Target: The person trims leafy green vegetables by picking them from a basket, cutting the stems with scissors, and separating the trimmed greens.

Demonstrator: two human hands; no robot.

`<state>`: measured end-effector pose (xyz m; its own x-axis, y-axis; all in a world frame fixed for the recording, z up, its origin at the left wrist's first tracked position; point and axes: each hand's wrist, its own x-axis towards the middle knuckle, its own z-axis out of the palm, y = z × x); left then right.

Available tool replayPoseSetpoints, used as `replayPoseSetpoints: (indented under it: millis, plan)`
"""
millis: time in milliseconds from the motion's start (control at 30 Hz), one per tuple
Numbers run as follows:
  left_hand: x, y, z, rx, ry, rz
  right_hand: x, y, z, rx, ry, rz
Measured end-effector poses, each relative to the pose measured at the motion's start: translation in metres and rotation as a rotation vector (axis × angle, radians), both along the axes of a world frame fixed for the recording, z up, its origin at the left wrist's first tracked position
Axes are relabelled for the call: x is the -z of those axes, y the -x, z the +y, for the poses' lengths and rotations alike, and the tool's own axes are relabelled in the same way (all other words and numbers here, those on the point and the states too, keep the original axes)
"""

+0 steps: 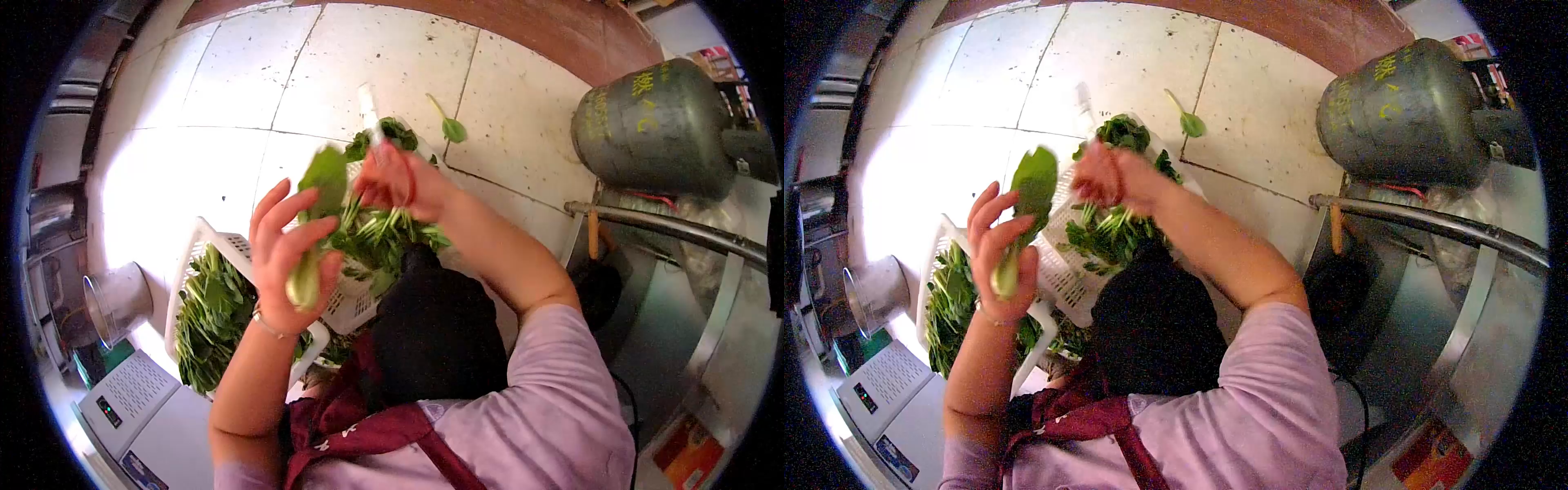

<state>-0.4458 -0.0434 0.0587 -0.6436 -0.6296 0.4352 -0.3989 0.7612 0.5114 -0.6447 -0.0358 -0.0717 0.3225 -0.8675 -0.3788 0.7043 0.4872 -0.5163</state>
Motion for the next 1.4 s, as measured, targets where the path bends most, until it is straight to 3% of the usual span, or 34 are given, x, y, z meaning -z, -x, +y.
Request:
replayPoseSetpoints:
  millis: [33,67,133,167,233,333,400,500,767,867,933,967,1067,1100,1167,1200,1267,1333,1400]
  plan:
    - [0.002,-0.006,-0.002,-0.01,-0.085,0.029,0.025,0.018,-0.01,0.121,0.051,0.17]
    - [0.002,-0.014,-0.003,-0.031,-0.188,0.048,0.043,0.037,-0.018,0.222,0.03,0.593]
    - [0.004,-0.028,-0.004,-0.088,-0.39,0.114,0.158,0.093,-0.031,0.501,-0.019,1.203]
    - [0.006,-0.034,-0.003,-0.122,-0.494,0.161,0.144,0.115,-0.03,0.282,-0.312,1.396]
    - [0.014,-0.045,0.0,-0.193,-0.599,0.209,0.172,0.138,-0.019,0.305,-0.446,1.714]
    - [0.019,-0.049,-0.001,-0.389,-0.837,0.268,0.186,0.143,-0.019,0.199,-0.553,1.759]
    - [0.026,-0.049,-0.001,-0.392,-0.851,0.258,0.197,0.139,-0.025,0.087,-0.506,1.844]
    - [0.027,-0.049,-0.001,-0.398,-0.859,0.228,0.209,0.131,-0.036,0.147,-0.408,1.935]
    - [0.032,-0.049,0.009,-0.408,-0.933,0.188,0.247,0.13,-0.036,-0.004,-0.413,1.916]
    - [0.032,-0.046,0.012,-0.384,-0.943,0.203,0.226,0.128,-0.031,-0.053,-0.491,1.843]
    - [0.027,-0.048,0.014,-0.379,-0.94,0.216,0.206,0.125,-0.029,0.067,-0.619,1.594]
    - [0.024,-0.05,0.014,-0.386,-1.002,0.242,0.196,0.122,-0.024,0.073,-0.609,1.602]
    - [0.012,-0.051,0.014,-0.444,-1.081,0.258,0.18,0.115,-0.006,0.348,-0.211,1.146]
    - [0.006,-0.052,0.015,-0.501,-1.107,0.235,0.155,0.107,-0.002,0.346,-0.19,1.151]
    - [0.005,-0.06,0.022,-0.533,-1.185,0.403,0.061,0.081,0.011,0.311,0.039,0.829]
    - [-0.001,-0.062,0.025,-0.516,-1.23,0.459,0.012,0.071,0.015,0.294,0.071,0.832]
    - [-0.013,-0.068,0.035,-0.481,-1.325,0.579,-0.076,0.045,0.025,0.016,0.083,0.762]
    - [-0.027,-0.076,0.047,-0.433,-1.383,0.696,-0.136,0.015,0.035,-0.107,0.197,0.742]
    - [-0.043,-0.084,0.061,-0.369,-1.378,0.827,-0.161,-0.027,0.052,-0.239,0.301,0.702]
